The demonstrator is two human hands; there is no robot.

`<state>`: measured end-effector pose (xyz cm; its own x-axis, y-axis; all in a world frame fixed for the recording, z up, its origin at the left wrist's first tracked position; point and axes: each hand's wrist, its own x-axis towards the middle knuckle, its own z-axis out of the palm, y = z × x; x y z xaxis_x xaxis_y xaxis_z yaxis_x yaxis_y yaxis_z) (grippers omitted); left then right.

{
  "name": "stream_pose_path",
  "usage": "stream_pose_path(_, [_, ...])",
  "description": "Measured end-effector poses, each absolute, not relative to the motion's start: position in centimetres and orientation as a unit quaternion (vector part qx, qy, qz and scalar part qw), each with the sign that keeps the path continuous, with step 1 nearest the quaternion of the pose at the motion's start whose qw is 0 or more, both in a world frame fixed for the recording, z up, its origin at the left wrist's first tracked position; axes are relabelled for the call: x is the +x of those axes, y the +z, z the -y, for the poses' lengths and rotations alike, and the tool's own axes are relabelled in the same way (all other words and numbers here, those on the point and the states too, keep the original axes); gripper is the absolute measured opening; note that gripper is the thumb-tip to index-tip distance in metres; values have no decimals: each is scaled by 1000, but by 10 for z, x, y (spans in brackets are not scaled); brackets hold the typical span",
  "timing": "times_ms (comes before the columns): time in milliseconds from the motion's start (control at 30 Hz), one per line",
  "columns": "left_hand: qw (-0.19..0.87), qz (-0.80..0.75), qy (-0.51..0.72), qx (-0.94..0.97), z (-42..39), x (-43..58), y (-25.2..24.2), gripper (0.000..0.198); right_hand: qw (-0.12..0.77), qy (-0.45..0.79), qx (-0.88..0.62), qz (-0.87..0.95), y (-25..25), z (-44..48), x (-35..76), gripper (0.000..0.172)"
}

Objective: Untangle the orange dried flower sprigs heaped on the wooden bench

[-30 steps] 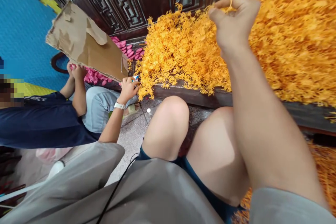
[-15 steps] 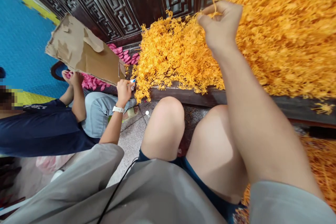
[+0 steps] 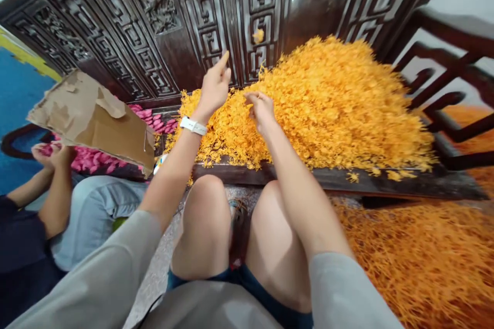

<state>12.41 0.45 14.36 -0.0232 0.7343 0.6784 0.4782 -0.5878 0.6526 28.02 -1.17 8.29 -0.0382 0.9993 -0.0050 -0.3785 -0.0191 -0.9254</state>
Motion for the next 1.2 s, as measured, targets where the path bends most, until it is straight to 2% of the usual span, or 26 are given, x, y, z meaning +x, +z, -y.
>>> stream_pose_path(100, [149,-487,585,631,-9,144,113,22,565,649,-355,366,87,12,288,27])
stream_pose_path(200, [283,-506,543,608,9,152,87,32,564,648,-334,389,85,10,289,31])
stream_pose_path(267, [363,-496,533,582,21,153,81,34,575,606,-340,431,78,8,284,34])
stream_pose_path(367, [411,-483,563,530,31,152,80,18,607,497,-388,483,64,1,273,44])
stream_pose_path(500, [388,-483,605,500,30,147,77,12,639,361,-469,491,52,-8,263,60])
stream_pose_path(600, [349,-504,639,466,25,145,73,13,665,330,-454,492,58,-3,266,54])
stream_pose_path(667, [338,-514,652,444,22,145,73,12,663,339,-414,523,68,7,270,47])
stream_pose_path(767, [349,-480,645,482,23,148,78,19,590,395,-347,612,86,24,276,47])
stream_pose_path(867, [376,-424,631,530,29,151,89,42,546,432,-319,643,96,32,281,53])
stream_pose_path(967, [414,-386,633,529,36,150,98,61,556,445,-303,633,97,30,285,55])
stream_pose_path(1100, [370,-396,641,544,33,149,94,58,576,462,-314,597,98,25,291,49])
stream_pose_path(1200, [325,-441,637,542,28,153,84,55,592,478,-333,557,100,25,296,50])
